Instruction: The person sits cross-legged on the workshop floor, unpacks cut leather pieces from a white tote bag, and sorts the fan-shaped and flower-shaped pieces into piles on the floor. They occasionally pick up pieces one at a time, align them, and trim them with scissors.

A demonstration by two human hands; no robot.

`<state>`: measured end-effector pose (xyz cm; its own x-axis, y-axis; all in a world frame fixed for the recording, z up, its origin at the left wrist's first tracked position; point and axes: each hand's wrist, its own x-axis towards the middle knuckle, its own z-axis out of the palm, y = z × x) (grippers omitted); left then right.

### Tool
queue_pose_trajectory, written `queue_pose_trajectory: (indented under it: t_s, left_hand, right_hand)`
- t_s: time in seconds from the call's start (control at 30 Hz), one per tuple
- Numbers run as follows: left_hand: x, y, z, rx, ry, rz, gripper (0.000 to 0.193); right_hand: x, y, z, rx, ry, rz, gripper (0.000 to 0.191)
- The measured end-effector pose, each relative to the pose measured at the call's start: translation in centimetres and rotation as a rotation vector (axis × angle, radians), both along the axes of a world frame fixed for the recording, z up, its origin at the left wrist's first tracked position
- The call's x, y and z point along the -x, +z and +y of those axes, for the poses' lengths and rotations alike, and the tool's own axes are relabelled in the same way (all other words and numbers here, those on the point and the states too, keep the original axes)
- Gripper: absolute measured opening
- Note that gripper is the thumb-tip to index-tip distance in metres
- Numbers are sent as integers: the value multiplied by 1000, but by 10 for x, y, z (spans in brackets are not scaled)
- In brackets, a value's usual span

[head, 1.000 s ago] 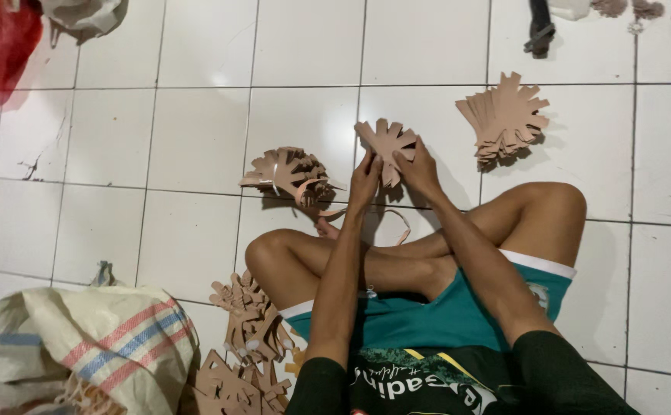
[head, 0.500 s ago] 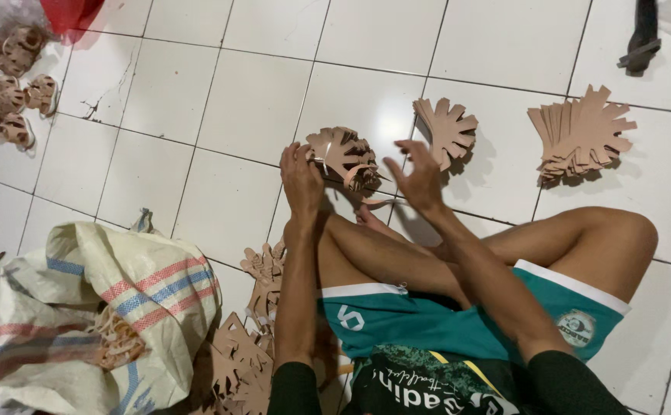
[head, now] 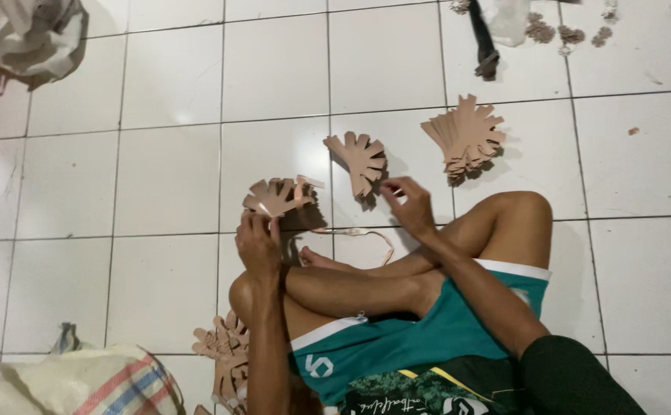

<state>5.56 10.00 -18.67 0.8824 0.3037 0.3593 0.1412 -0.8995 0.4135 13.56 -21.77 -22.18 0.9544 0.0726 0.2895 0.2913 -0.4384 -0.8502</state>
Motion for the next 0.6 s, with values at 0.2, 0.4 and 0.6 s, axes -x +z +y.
queue_pose_trajectory:
  t_s: [0.2, 0.4, 0.6]
  left_hand:
    - [-9, -6, -8, -24, 73, 1, 13]
    - [18, -6, -7, 99, 49, -26, 37]
    - [63, -8, -34, 84, 84, -71, 42]
  right_hand:
    - [-61, 18, -115, 5, -313, -93, 20]
    - [-31, 5, -46, 80, 54, -107, 22]
    - [39, 19, 68, 48, 759, -95, 20]
